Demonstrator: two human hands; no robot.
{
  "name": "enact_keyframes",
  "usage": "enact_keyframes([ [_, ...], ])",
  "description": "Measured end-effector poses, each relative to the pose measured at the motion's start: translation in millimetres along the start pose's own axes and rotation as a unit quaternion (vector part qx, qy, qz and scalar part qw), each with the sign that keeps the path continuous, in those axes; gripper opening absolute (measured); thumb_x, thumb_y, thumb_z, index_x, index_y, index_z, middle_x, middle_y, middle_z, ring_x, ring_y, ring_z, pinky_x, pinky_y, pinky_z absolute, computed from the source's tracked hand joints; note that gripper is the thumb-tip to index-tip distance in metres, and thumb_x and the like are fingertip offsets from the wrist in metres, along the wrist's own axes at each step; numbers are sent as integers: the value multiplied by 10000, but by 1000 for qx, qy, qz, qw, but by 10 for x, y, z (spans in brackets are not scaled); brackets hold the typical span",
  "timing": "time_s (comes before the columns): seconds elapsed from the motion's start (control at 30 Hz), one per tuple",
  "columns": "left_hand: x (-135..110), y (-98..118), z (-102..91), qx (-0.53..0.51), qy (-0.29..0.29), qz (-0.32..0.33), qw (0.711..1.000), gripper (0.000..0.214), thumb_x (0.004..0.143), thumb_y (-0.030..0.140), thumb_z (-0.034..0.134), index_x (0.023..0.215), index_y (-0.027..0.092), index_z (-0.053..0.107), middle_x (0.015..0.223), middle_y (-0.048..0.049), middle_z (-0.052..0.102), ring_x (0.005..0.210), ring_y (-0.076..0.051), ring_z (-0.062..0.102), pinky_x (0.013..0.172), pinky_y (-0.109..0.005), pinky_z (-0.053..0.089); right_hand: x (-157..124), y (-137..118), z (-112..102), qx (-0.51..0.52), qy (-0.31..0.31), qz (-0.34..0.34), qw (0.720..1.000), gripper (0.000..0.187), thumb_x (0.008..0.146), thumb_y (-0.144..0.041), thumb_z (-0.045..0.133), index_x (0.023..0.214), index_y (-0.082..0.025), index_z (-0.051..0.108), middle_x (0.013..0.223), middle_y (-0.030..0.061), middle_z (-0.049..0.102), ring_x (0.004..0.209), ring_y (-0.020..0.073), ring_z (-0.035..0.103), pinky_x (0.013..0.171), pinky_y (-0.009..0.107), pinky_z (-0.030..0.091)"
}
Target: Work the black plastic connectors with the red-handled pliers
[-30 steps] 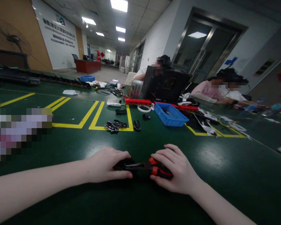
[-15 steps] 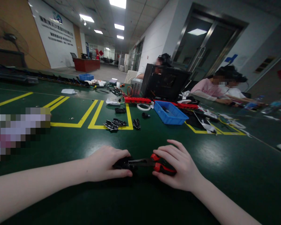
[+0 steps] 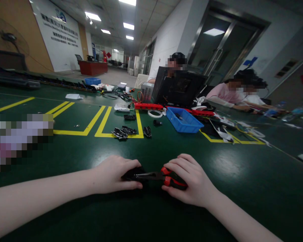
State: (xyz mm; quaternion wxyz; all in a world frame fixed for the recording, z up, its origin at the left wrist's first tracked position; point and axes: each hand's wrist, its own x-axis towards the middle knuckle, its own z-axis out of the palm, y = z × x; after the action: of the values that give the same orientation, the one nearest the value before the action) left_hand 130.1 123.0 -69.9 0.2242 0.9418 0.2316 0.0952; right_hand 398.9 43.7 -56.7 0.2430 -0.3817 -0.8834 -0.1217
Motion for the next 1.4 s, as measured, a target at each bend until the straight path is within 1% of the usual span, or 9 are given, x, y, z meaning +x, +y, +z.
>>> enact_keyframes([
  [0.23,-5,-5,21,27,6,6,1000,304,890,460,642,1070,221,588,835,-4,682,697,-182,631,556,-240,313,3,-14,9,-1,-9,3,1000,349,820,-412,673,1061,-166,620,923,81,704,805,194,655,829,392,471],
  [0.43,-2,-1,4,21,3,9,1000,318,917,495,591,1080,222,592,852,-10,686,708,-186,634,564,-245,325,15,34,-55,-34,-7,-15,999,366,812,-436,669,1057,-168,627,917,74,704,803,189,651,830,390,464],
  [0.67,-12,-5,16,17,8,20,1000,328,926,512,567,1060,213,591,826,-13,664,693,-179,613,564,-255,330,14,46,-49,-25,-5,-16,1000,363,812,-431,666,1066,-174,627,918,77,707,805,196,661,819,391,480],
  [0.73,-12,-6,17,21,17,24,999,326,928,501,570,1077,212,592,870,-22,653,738,-184,610,605,-263,365,6,56,-41,-25,-1,-15,1000,376,812,-431,672,1086,-177,625,934,79,712,821,200,670,858,408,478],
  [0.83,-9,-6,15,42,39,31,998,334,917,472,602,1144,227,598,1050,-55,617,913,-225,593,762,-318,437,-7,84,-41,-34,9,-18,999,399,804,-423,684,1108,-174,618,957,86,716,848,210,679,915,441,463],
  [1.03,4,-30,32,35,49,25,998,421,914,454,621,1281,253,578,1295,-91,525,1158,-282,514,980,-439,438,-24,129,-43,-55,24,-21,998,402,806,-416,688,1114,-169,613,962,83,720,858,211,687,953,467,449],
  [1.27,-8,-34,29,14,51,25,998,579,899,450,623,1414,240,460,1369,-111,500,1217,-301,496,1028,-463,424,-31,135,-21,-59,20,-13,998,396,806,-428,686,1107,-178,627,971,88,724,869,219,684,897,454,493],
  [1.33,-22,-17,16,-5,58,13,998,619,853,422,669,1396,221,448,1366,-111,500,1204,-296,502,1027,-461,427,-35,136,-20,-60,19,-14,998,403,803,-423,691,1106,-166,630,982,101,720,875,224,680,814,414,524],
  [1.4,-37,1,3,-23,69,4,997,554,815,370,697,1304,205,496,1334,-105,515,1170,-283,517,1015,-451,437,-39,138,-22,-63,18,-14,998,408,806,-419,690,1113,-157,632,991,113,715,882,228,675,739,376,535],
])
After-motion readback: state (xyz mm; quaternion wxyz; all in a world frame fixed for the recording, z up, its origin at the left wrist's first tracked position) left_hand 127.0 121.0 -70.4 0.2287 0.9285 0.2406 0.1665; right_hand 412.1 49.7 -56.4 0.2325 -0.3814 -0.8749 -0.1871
